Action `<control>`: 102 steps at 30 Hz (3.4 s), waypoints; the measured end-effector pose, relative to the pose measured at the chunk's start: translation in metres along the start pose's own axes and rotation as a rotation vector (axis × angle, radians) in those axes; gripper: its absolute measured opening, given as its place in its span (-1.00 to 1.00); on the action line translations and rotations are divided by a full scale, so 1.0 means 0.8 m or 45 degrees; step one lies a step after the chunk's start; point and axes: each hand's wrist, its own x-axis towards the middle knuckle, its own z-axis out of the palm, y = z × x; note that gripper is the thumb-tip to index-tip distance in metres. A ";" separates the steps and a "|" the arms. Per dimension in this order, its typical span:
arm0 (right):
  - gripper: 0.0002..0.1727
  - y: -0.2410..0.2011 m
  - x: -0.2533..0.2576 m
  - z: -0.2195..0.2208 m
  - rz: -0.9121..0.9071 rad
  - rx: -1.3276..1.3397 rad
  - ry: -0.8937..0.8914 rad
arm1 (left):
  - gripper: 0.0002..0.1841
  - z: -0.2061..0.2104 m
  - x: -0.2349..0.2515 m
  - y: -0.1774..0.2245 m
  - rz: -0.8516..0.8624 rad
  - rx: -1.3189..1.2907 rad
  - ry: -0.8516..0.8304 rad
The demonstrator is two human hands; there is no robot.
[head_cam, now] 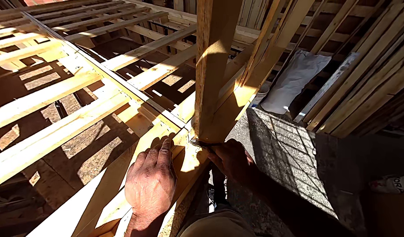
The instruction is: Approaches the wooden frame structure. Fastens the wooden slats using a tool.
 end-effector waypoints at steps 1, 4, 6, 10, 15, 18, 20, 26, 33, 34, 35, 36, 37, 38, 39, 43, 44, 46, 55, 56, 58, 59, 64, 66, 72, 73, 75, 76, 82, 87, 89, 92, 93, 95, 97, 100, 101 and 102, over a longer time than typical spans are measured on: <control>-0.43 0.002 0.001 0.000 -0.029 -0.040 0.043 | -0.64 0.000 0.000 0.001 -0.003 -0.001 0.004; -0.45 0.004 0.002 -0.001 -0.081 -0.188 0.185 | -0.65 0.001 0.001 0.002 -0.011 -0.002 0.026; -0.46 0.006 -0.001 0.000 -0.119 -0.231 0.256 | -0.65 0.001 0.001 0.002 -0.008 -0.009 0.032; -0.48 0.014 0.003 0.003 -0.210 -0.284 0.279 | -0.65 0.002 0.001 0.003 -0.012 0.032 0.030; -0.47 0.030 0.015 -0.001 -0.342 -0.294 0.260 | -0.64 0.003 0.001 0.004 0.007 0.053 0.053; -0.42 0.037 0.023 -0.003 -0.403 -0.248 0.283 | -0.65 0.006 0.001 0.003 0.018 0.062 0.087; -0.38 0.040 0.025 -0.002 -0.396 -0.195 0.252 | -0.65 0.007 0.001 0.004 0.022 0.074 0.092; -0.36 0.040 0.024 -0.003 -0.191 0.296 -0.024 | -0.63 0.006 0.000 0.002 0.029 0.064 0.071; -0.41 0.032 0.039 -0.045 0.279 0.828 -0.489 | -0.65 0.006 0.001 -0.002 0.040 0.069 0.093; -0.42 0.032 0.042 -0.050 0.397 0.912 -0.611 | -0.65 0.006 0.000 -0.002 0.036 0.068 0.090; -0.42 0.032 0.044 -0.050 0.521 1.030 -0.714 | -0.66 0.006 0.000 -0.002 0.035 0.063 0.095; -0.43 0.034 0.045 -0.047 0.629 1.173 -0.782 | -0.68 0.006 0.001 -0.002 0.038 0.058 0.105; -0.43 0.036 0.045 -0.044 0.701 1.317 -0.819 | -0.69 0.006 0.002 -0.002 0.039 0.056 0.113; -0.44 0.038 0.044 -0.041 0.748 1.452 -0.843 | -0.69 0.007 0.002 -0.002 0.040 0.048 0.117; -0.45 0.040 0.043 -0.038 0.770 1.555 -0.859 | -0.69 0.007 0.002 -0.001 0.035 0.045 0.116; -0.48 0.042 0.043 -0.038 0.801 1.604 -0.880 | -0.70 0.005 0.003 0.001 0.012 0.020 0.106; -0.49 0.042 0.043 -0.039 0.809 1.590 -0.892 | -0.70 0.005 0.003 0.001 0.009 0.019 0.110; -0.48 0.043 0.045 -0.041 0.800 1.540 -0.904 | -0.70 0.007 0.004 0.003 0.004 0.026 0.117; -0.42 0.002 -0.046 -0.048 -0.076 0.324 -0.137 | -0.70 0.006 -0.002 -0.007 0.050 0.046 0.144; -0.42 0.003 -0.079 -0.065 -0.099 0.211 -0.049 | -0.70 0.006 0.000 -0.010 0.066 0.049 0.149; -0.41 0.024 -0.123 -0.099 0.124 0.145 0.036 | -0.68 0.007 0.000 -0.012 0.053 0.038 0.137; -0.41 0.036 -0.134 -0.106 0.307 0.147 0.112 | -0.67 0.004 -0.004 -0.011 0.037 0.031 0.103; -0.36 0.026 -0.103 -0.053 0.506 0.299 0.286 | -0.66 0.002 0.002 0.000 0.005 0.017 0.016; -0.33 -0.011 -0.079 -0.031 0.462 0.482 0.061 | -0.65 -0.001 0.001 0.005 0.000 0.032 -0.013; -0.43 -0.081 -0.018 -0.029 0.561 0.344 -0.132 | -0.65 0.004 0.000 0.006 0.016 0.101 0.024; -0.43 -0.084 -0.013 -0.030 0.577 0.320 -0.137 | -0.65 0.004 -0.001 0.004 0.022 0.110 0.033; -0.42 -0.093 -0.009 -0.028 0.598 0.302 -0.141 | -0.67 0.003 -0.003 0.002 0.030 0.122 0.039; -0.43 -0.097 -0.007 -0.028 0.621 0.317 -0.160 | -0.67 0.004 -0.003 0.002 0.031 0.124 0.043; -0.42 -0.120 0.009 -0.057 0.784 0.465 -0.531 | -0.66 0.004 0.000 0.008 0.000 0.079 0.030; -0.39 -0.121 0.017 -0.062 1.087 1.178 -0.558 | -0.67 0.001 0.001 0.007 -0.036 0.044 -0.010; -0.39 -0.121 0.011 -0.044 1.294 1.654 -0.460 | -0.67 -0.002 0.001 0.005 -0.043 0.026 -0.047; -0.43 -0.111 0.002 -0.029 1.474 2.240 -0.370 | -0.67 -0.003 0.002 0.000 -0.012 0.009 -0.033; -0.44 -0.109 0.000 -0.030 1.414 2.169 -0.364 | -0.68 -0.004 0.001 0.000 -0.002 0.001 -0.021; -0.43 -0.113 -0.012 -0.046 1.069 1.426 -0.356 | -0.68 -0.005 -0.002 0.000 0.007 -0.001 -0.006; -0.46 -0.129 -0.065 -0.076 0.698 0.559 -0.163 | -0.68 -0.004 -0.001 -0.004 0.025 0.005 0.000; -0.43 -0.095 -0.171 -0.112 0.611 0.167 0.197 | -0.66 0.002 -0.002 -0.002 -0.008 -0.041 -0.003; -0.41 -0.073 -0.197 -0.117 0.750 0.178 0.210 | -0.66 0.000 -0.004 -0.002 -0.028 -0.042 -0.019; -0.40 -0.052 -0.221 -0.116 0.979 0.229 0.187 | -0.66 -0.003 -0.004 -0.002 -0.031 -0.038 -0.033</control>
